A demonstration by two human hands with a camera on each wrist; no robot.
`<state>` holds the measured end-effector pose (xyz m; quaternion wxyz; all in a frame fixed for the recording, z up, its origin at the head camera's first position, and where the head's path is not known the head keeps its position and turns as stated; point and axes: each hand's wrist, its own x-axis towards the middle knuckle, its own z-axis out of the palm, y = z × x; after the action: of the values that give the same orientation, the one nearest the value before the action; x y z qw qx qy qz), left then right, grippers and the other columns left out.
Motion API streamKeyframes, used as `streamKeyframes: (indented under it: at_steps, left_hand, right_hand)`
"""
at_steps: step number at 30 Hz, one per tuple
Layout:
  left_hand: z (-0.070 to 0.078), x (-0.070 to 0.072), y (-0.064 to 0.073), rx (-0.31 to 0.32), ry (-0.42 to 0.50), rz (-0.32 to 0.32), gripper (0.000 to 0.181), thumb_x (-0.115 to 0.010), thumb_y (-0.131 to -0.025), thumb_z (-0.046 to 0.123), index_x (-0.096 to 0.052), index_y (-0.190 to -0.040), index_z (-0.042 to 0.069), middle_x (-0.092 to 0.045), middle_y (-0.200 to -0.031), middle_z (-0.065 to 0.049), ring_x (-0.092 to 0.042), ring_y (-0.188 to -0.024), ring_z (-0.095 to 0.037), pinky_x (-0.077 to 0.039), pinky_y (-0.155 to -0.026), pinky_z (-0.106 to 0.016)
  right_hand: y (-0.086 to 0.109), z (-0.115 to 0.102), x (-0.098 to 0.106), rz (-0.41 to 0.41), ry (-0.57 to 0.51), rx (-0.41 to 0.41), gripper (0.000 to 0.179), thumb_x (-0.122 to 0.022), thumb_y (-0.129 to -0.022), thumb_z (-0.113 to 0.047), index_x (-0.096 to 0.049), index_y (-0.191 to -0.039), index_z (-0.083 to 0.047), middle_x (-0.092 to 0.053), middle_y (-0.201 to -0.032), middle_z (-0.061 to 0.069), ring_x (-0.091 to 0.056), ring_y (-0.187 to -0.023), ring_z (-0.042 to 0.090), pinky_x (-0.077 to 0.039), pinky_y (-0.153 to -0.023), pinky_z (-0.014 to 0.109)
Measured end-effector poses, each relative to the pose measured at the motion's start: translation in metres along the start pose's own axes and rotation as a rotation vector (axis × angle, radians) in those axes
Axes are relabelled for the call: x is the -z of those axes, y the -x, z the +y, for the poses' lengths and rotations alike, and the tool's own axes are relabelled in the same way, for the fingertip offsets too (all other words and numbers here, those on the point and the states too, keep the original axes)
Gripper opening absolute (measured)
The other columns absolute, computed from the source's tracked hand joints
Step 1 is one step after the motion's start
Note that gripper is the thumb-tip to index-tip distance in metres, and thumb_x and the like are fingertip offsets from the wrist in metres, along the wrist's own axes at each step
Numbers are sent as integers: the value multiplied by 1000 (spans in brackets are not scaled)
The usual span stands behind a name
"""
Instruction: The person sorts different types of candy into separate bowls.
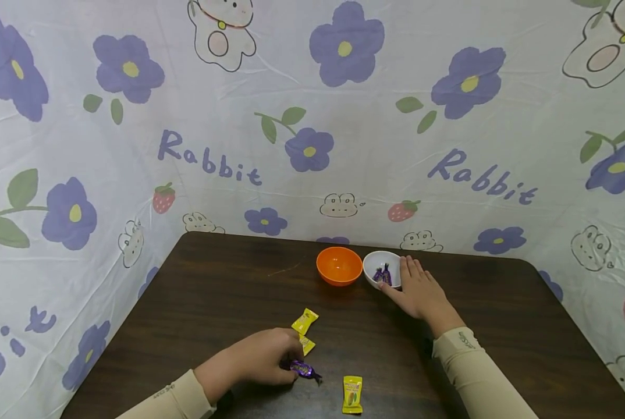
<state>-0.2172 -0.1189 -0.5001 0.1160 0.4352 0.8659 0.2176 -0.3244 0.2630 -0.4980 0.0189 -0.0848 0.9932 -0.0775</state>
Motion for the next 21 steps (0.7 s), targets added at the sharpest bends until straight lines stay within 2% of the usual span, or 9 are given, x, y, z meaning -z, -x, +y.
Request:
streamKeyframes:
  at_steps: [6, 10, 17, 21]
  left_hand:
    - [4, -2, -4, 8, -21, 0, 8, -80, -89, 19, -76, -96, 20, -63, -92, 13, -57, -81, -1, -50, -74, -16]
    - [5, -4, -6, -11, -33, 13, 8, -80, -88, 19, -75, -94, 20, -62, -90, 15, -55, -79, 0, -48, -71, -16]
    - [4, -7, -10, -25, 11, 11, 5, -78, -91, 22, -73, -91, 21, -60, -86, 14, -51, -72, 2, -45, -63, -16]
    - [4, -7, -12, -25, 22, 15, 4, -77, -92, 21, -73, -93, 20, -61, -87, 14, -51, -72, 1, -46, -63, -15]
  right_hand:
    - [1, 1, -1, 5, -3, 0, 112, -32, -101, -80, -16, -165, 10, -17, -173, 32, -17, -162, 50, -19, -130, 65]
    - [1, 1, 0, 10, -5, 3, 111, -33, -101, -79, -16, -165, 10, -17, -173, 32, -17, -161, 50, -19, -130, 66]
    - [2, -1, 1, 10, -8, 3, 111, -33, -101, -79, -15, -165, 10, -17, -173, 32, -18, -162, 50, -19, -130, 65]
    - [2, -1, 1, 6, -11, 0, 111, -34, -101, -78, -15, -165, 10, -16, -173, 32, -18, -161, 50, -19, -130, 66]
